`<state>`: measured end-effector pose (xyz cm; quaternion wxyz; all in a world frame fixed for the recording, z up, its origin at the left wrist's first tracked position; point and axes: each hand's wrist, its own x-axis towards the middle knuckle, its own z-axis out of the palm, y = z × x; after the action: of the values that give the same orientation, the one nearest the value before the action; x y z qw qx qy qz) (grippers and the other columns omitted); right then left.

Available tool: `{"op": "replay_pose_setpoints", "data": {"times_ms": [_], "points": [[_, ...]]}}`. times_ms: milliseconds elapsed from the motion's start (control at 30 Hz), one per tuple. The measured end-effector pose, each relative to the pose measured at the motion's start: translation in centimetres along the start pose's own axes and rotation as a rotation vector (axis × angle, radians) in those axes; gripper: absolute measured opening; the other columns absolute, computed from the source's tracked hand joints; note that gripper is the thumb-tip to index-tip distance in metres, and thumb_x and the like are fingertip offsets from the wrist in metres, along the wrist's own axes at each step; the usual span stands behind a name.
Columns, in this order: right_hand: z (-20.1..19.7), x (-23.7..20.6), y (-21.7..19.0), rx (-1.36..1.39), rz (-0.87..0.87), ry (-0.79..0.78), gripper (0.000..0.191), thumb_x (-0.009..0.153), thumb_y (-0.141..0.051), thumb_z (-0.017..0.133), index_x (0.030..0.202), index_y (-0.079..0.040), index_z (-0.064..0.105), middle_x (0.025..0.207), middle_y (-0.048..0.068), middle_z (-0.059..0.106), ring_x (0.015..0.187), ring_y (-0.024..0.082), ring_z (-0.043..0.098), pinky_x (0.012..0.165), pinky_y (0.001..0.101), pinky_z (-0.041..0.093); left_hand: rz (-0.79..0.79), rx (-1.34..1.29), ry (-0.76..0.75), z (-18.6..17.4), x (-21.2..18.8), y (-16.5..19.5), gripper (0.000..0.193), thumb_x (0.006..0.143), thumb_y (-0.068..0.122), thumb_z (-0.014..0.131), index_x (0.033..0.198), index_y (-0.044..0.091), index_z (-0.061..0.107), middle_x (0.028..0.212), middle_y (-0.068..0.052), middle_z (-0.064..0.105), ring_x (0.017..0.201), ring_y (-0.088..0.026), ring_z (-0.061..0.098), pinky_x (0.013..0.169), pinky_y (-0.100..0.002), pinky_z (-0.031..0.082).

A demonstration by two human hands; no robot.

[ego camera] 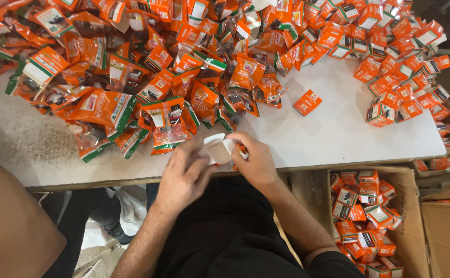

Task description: The person picks small orange packaged boxes from a pile on the table and inserts each one into a white paper sleeve, folding the sleeve closed around the box. They repeat this packing cycle continuously, occasionally reaching deeper into the pile to gather more boxes.

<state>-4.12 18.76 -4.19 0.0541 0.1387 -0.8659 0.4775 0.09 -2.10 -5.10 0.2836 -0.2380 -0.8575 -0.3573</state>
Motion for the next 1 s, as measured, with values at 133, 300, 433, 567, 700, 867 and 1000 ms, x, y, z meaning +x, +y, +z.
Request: {"op": "replay_pose_setpoints", "data": {"times_ms": [133,300,433,567,700,867,1000], "points": [[0.4,-0.9,0.9,-0.064,-0.107,-0.009,0.033,0.095,-0.005,0.071,0.126,-0.006,0.058,0.108,0.013,0.069,0.093,0.025,0.069,0.075,0.0328,0.056,-0.073,0.000,-0.009,1.4,0.2,0.5,0.045,0.077,0.019,0.088,0.104,0.003,0.056,0.134,-0.022,0.060,0.114,-0.041,0.066,0.095,-0.045,0.057],[-2.5,-3.5,1.3,0.341,-0.063,-0.174,0.053,0.097,0.007,0.056,0.145,-0.001,0.035,0.121,0.013,0.051,0.109,0.022,0.062,0.090,0.0327,0.055,-0.169,-0.035,-0.028,2.4,0.7,-0.3,0.054,0.077,0.012,0.084,0.124,0.006,0.057,0.130,-0.021,0.064,0.110,-0.042,0.066,0.093,-0.045,0.056],[-3.5,-4.6,0.7,0.355,-0.253,0.179,0.041,0.101,0.013,0.058,0.135,-0.002,0.043,0.125,0.014,0.050,0.122,0.027,0.066,0.101,0.0374,0.058,-0.168,-0.056,-0.052,2.4,0.7,-0.4,0.065,0.076,0.011,0.082,0.135,0.009,0.055,0.119,-0.016,0.066,0.102,-0.039,0.067,0.090,-0.047,0.055],[0.1,-3.0,-0.8,0.384,-0.449,0.368,0.038,0.102,0.011,0.065,0.129,-0.008,0.046,0.119,0.010,0.054,0.121,0.028,0.072,0.099,0.0367,0.064,-0.151,-0.060,-0.049,2.7,0.7,-0.3,0.068,0.075,0.011,0.081,0.137,0.009,0.053,0.117,-0.016,0.067,0.102,-0.039,0.067,0.090,-0.048,0.054],[2.4,0.5,-1.6,-0.071,-0.644,0.468,0.034,0.089,0.004,0.079,0.112,-0.008,0.058,0.110,0.009,0.064,0.113,0.034,0.066,0.097,0.0423,0.053,-0.208,-0.050,-0.029,2.9,0.8,-0.2,0.072,0.073,0.016,0.084,0.135,0.004,0.050,0.113,-0.017,0.065,0.101,-0.040,0.065,0.090,-0.049,0.052],[0.0,0.2,-1.7,-0.427,-0.609,0.260,0.027,0.086,-0.015,0.082,0.111,-0.011,0.072,0.105,0.001,0.070,0.104,0.030,0.054,0.094,0.0448,0.042,-0.099,0.028,-0.012,2.6,0.7,0.1,0.067,0.070,0.013,0.082,0.132,0.007,0.057,0.123,-0.016,0.064,0.105,-0.037,0.066,0.091,-0.047,0.052],[-2.3,-0.3,-1.6,-0.487,-0.610,0.078,0.035,0.089,-0.010,0.077,0.124,-0.012,0.073,0.110,0.004,0.070,0.110,0.029,0.050,0.099,0.0446,0.039,-0.168,0.062,-0.079,2.6,1.1,0.3,0.059,0.071,0.016,0.082,0.124,0.008,0.059,0.119,-0.014,0.061,0.105,-0.036,0.065,0.090,-0.047,0.051]]}}
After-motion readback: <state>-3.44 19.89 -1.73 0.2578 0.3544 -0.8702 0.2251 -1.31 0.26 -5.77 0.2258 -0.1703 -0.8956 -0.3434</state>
